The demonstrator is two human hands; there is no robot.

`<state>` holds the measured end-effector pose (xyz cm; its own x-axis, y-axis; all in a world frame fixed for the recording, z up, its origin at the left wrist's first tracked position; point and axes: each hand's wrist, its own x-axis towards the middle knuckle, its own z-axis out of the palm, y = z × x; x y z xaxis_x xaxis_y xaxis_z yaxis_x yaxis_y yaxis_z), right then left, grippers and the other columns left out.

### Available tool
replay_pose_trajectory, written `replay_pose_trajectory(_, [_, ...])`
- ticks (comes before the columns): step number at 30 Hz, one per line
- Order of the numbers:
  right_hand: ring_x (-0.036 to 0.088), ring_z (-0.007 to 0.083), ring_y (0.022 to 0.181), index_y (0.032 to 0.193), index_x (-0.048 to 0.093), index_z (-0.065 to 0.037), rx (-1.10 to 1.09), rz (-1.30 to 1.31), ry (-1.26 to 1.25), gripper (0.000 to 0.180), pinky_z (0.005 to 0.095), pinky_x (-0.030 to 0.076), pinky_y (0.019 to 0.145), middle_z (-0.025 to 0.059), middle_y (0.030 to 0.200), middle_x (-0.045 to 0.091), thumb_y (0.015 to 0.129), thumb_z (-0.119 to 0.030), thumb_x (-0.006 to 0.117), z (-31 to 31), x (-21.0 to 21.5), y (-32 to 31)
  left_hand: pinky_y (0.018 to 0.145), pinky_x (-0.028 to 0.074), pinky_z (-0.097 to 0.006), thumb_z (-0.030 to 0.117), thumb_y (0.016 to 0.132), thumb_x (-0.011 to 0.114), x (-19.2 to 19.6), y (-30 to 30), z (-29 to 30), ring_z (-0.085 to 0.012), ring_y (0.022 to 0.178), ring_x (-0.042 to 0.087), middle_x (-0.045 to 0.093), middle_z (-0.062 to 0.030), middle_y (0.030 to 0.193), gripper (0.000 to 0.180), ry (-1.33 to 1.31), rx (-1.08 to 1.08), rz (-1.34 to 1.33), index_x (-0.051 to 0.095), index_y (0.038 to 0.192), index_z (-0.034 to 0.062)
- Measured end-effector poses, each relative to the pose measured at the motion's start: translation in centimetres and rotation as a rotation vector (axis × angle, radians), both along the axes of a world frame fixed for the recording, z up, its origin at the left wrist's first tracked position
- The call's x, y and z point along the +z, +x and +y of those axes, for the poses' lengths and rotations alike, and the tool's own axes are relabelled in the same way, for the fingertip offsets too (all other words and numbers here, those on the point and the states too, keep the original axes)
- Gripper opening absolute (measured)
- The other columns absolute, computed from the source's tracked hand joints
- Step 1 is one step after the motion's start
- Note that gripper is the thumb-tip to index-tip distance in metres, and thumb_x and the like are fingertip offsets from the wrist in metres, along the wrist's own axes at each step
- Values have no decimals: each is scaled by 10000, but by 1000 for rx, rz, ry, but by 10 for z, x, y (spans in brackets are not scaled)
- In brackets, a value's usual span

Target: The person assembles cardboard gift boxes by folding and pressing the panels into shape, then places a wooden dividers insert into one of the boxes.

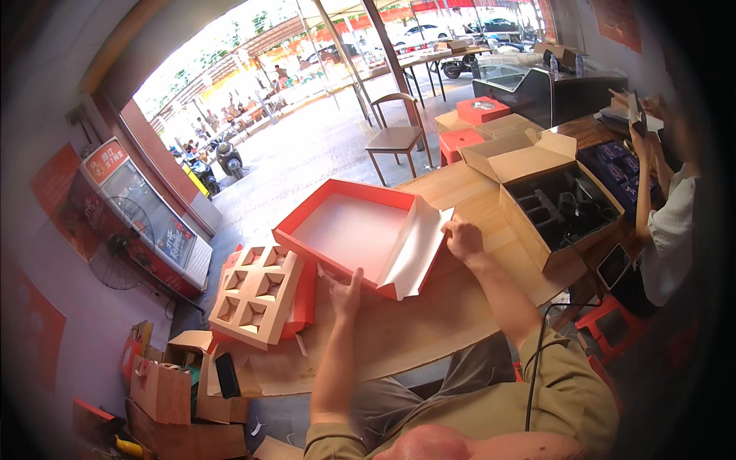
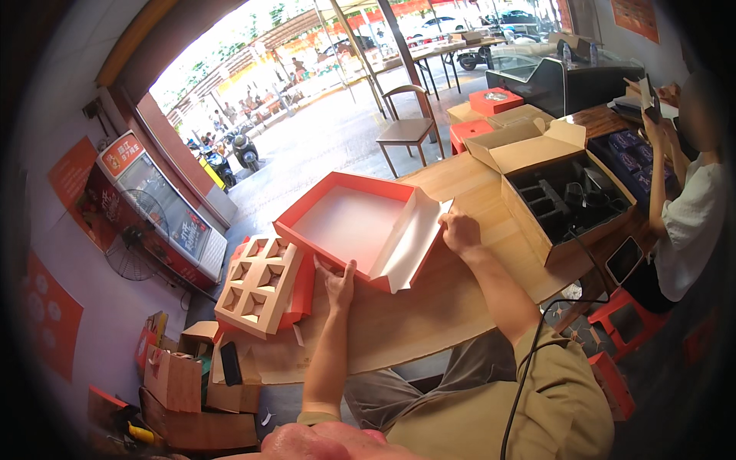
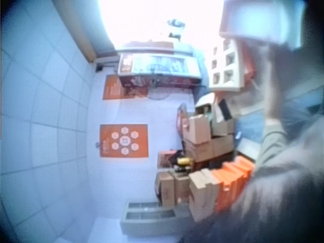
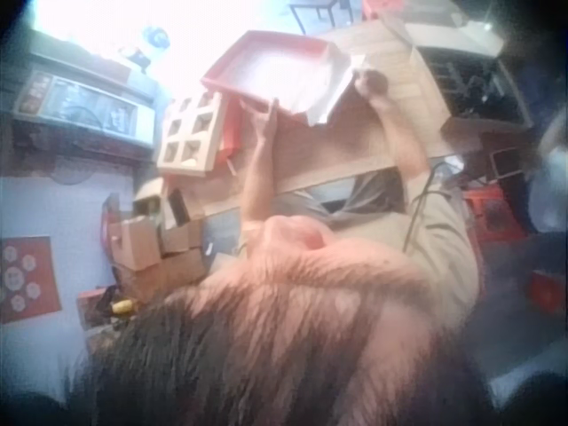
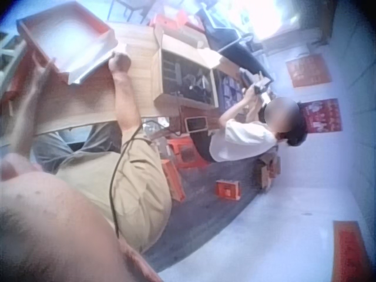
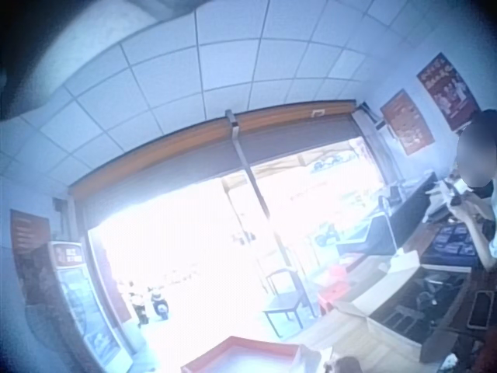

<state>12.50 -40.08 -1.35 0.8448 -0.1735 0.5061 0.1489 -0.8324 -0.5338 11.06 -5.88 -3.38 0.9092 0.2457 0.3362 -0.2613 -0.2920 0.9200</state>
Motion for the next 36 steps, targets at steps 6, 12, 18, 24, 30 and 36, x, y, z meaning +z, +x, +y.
replay_pose_trajectory(6, [713,382,983,1178,660,-151,149,244,239,354,503,532,922,166,922,736,876,-332,620,7,11,-9,1049,501,-518,467,834,837,5,-7,-2,-464,1329,553,443,-294,1543,1184,544,154,-232,79,1672,114])
replay_pose_trajectory(12, [622,369,1258,1443,467,-94,127,440,68,704,474,485,1069,207,1372,624,830,-404,621,18,29,-30,959,534,-478,400,864,820,27,-28,-14,-394,1215,624,332,-290,1609,1132,442,-5,-44,87,1663,74])
replay_pose_trajectory(18, [495,428,1423,1600,338,-102,281,229,306,762,485,407,1174,313,1499,514,862,-126,527,-20,-13,7,1009,514,-459,295,940,731,21,-22,-13,-377,1265,594,366,-300,1591,983,260,36,-79,108,1657,43])
replay_pose_trajectory(24, [549,466,1331,1600,348,-119,158,18,302,763,480,458,1116,293,1438,560,862,0,503,-52,-15,21,1193,376,-555,294,912,687,5,10,16,-467,1511,334,288,-280,1654,933,206,449,-348,178,1662,75])
replay_pose_trajectory(30, [612,382,1244,1259,670,-74,-31,-310,-145,399,489,477,1082,175,1294,663,862,-87,708,-52,7,4,1266,207,-606,366,793,789,17,-7,8,-425,1557,264,372,-217,1637,795,907,206,-349,520,1506,138])
replay_pose_trajectory(36, [595,360,1267,1188,718,-75,340,-297,-185,393,502,439,1134,126,1216,695,829,-231,749,20,68,-60,1184,316,-565,379,854,796,20,-12,-2,-334,1351,501,640,-107,1301,454,1035,24,-282,692,1234,153])
